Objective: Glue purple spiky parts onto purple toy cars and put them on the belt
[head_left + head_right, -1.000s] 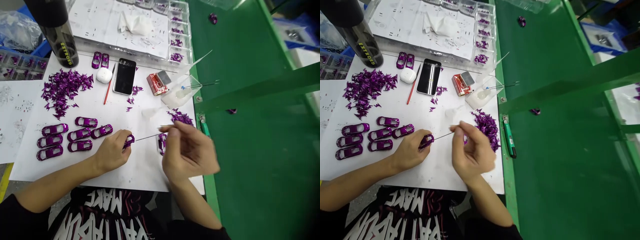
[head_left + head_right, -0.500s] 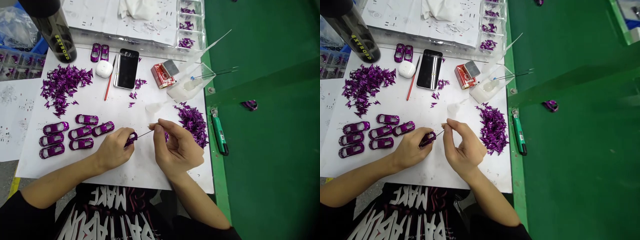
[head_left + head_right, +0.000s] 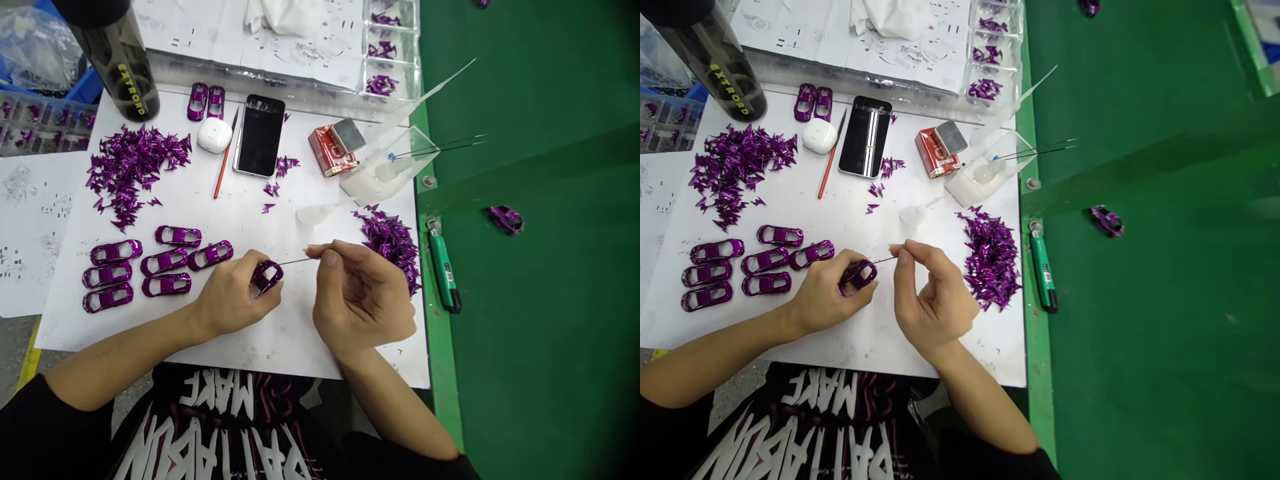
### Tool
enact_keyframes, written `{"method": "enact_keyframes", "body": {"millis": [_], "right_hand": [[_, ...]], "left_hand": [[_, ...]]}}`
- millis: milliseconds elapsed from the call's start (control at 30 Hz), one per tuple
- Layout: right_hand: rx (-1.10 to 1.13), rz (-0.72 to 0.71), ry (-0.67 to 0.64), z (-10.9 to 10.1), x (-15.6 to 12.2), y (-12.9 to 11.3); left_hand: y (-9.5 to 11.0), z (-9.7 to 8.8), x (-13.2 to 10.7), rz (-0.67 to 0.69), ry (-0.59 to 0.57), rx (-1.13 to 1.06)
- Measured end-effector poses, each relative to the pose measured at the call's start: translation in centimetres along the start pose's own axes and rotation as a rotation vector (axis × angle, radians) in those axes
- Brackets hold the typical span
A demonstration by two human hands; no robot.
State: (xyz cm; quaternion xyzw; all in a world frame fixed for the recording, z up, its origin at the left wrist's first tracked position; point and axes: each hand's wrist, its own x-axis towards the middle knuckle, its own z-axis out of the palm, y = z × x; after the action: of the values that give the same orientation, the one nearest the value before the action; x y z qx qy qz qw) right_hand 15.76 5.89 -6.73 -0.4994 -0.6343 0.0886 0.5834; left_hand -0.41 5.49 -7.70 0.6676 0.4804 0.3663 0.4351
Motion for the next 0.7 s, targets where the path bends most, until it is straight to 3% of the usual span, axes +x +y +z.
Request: {"method": "enact_keyframes", "body": {"millis": [167,267,367,533,700], "right_hand": [[-0.064,-0.08,0.259,-2.3,2.8,-0.9],[-0.264,-0.172,0.404,-6.0,3.3,0.2],[-0.493,-0.166,0.488,-10.7,1.4,2.5],[-0.823,0.131,0.423,-16.7,-4.6,4.8],[-1.039,0.285,0.275,-19.4,-8.8,5.3]], "left_hand": [[-0.3,-0.1,-0.1,0.007,-0.017,0.003],[-0.2,-0.2,-0.1,0.023,-0.018,0.028],[0.1,-0.3,-0.2,0.059,-0.012,0.059],[0.5,-0.4,-0.2,0.1,-0.008,0.132],[0.9,-0.4,-0.3,0.1,-0.01,0.199]]}}
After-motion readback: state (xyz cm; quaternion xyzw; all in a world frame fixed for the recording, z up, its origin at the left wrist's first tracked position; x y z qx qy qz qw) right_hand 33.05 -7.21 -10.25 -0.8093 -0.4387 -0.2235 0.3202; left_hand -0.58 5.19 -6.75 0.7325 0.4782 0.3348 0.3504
